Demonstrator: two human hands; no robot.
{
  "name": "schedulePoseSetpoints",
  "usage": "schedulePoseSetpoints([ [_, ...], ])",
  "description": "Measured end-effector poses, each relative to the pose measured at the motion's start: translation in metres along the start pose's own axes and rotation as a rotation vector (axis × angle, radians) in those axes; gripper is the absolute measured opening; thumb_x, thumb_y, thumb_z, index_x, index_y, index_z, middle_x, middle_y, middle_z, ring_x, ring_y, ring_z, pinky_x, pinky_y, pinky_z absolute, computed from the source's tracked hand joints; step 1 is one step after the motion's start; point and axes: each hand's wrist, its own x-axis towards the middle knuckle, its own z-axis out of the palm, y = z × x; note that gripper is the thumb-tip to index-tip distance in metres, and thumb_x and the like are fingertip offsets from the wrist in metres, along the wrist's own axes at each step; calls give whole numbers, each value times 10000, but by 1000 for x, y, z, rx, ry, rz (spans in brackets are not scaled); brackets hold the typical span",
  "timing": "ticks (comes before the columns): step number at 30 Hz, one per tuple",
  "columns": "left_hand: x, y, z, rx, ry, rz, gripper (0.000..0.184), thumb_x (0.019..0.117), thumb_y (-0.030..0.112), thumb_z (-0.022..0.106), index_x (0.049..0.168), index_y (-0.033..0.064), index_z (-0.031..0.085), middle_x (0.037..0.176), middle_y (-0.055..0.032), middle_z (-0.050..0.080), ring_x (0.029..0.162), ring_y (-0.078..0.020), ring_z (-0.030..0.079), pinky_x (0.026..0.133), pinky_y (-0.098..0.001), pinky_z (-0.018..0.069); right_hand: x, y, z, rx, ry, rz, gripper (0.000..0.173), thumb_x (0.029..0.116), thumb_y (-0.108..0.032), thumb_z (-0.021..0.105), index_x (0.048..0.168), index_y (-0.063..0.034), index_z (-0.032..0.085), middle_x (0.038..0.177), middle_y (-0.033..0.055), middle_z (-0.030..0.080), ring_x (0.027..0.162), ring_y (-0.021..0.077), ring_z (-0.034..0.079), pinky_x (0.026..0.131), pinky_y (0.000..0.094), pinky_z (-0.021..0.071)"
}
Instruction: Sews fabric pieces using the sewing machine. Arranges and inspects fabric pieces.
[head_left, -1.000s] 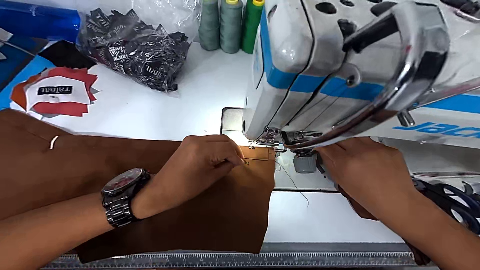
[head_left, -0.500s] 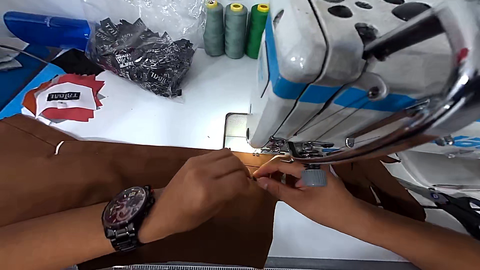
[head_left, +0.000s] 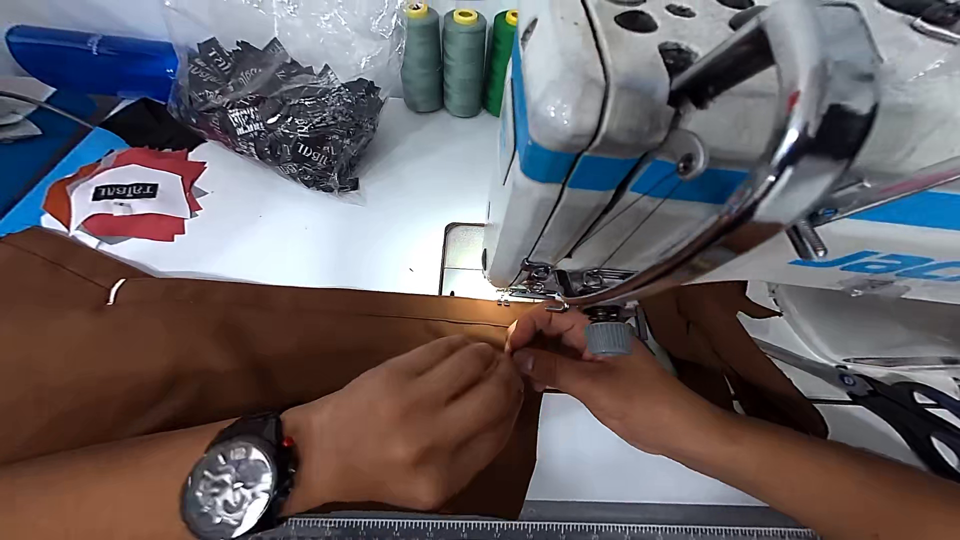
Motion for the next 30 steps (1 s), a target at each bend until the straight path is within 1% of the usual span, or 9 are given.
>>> schedulePoseSetpoints([
  [2, -1, -2, -3, -271, 58, -274, 182, 1042, 211, 589, 1049, 76, 711, 1049, -56, 713, 1023, -155, 685, 895, -280, 571, -1, -1, -4, -200, -24, -98, 164, 930, -64, 680, 1083, -122, 659, 918, -11, 692, 805, 58, 675, 714, 192, 585],
  [4, 5, -6, -6, -553, 55, -590, 171, 962, 267, 686, 1051, 122, 694, 978, 67, 710, 902, -17, 688, 780, -185, 602, -1, 1, -5, -382, -39, -217, 170, 928, -107, 704, 1080, -144, 638, 912, -55, 686, 809, 24, 668, 706, 171, 579],
  [8, 17, -10, -5, -985, -93, -914, 220, 867, 174, 794, 1056, 174, 681, 826, 81, 716, 696, -42, 690, 593, -201, 602, -2, 7, -3, -661, 15, -419, 177, 913, -173, 746, 1046, -163, 630, 900, -101, 677, 791, -25, 648, 694, 140, 571],
  [10, 17, -8, -2, -1008, -128, -909, 156, 896, 166, 762, 1037, 188, 698, 813, 85, 714, 689, -36, 686, 589, -193, 598, -4, 10, -5, -829, 84, -511, 167, 933, -267, 729, 1036, -183, 628, 871, -122, 671, 774, -46, 628, 680, 129, 547],
  [13, 11, -11, -3, -954, -63, -865, 177, 900, 139, 689, 1050, 205, 755, 853, 102, 717, 717, -31, 681, 592, -187, 591, -6, 7, -18, -1097, 177, -669, 193, 972, -335, 664, 923, -154, 710, 786, -61, 668, 704, 46, 640, 592, 230, 534],
  [19, 2, -37, -9, -781, 13, -873, 114, 876, 126, 778, 982, 167, 791, 866, 110, 756, 726, 15, 696, 634, -157, 600, -6, -13, -47, -1466, 308, -553, 240, 944, -302, 603, 896, -126, 759, 682, 33, 642, 602, 227, 637, 484, 415, 468],
  [22, 3, -42, 1, -706, 44, -742, 69, 886, 109, 772, 950, 129, 785, 909, 86, 725, 787, 26, 678, 681, -133, 589, 0, -5, -51, -1381, 226, -573, 203, 935, -265, 597, 860, -156, 751, 750, -14, 673, 686, 146, 655, 568, 350, 509],
  [25, 3, -43, 13, -567, 62, -600, 39, 895, 116, 747, 892, 122, 786, 877, 60, 686, 798, 20, 644, 698, -124, 551, -1, 8, -51, -1325, 148, -578, 239, 950, -195, 570, 979, -167, 805, 971, 1, 751, 948, 167, 711, 809, 368, 578],
  [30, -8, -44, 29, -368, 15, -397, 165, 994, 122, 610, 932, 92, 760, 895, -8, 686, 873, -114, 654, 762, -246, 546, -1, 23, -52, -1382, 84, -556, 299, 994, -233, 523, 1117, -177, 791, 1163, 10, 743, 1058, 211, 697, 901, 423, 560],
])
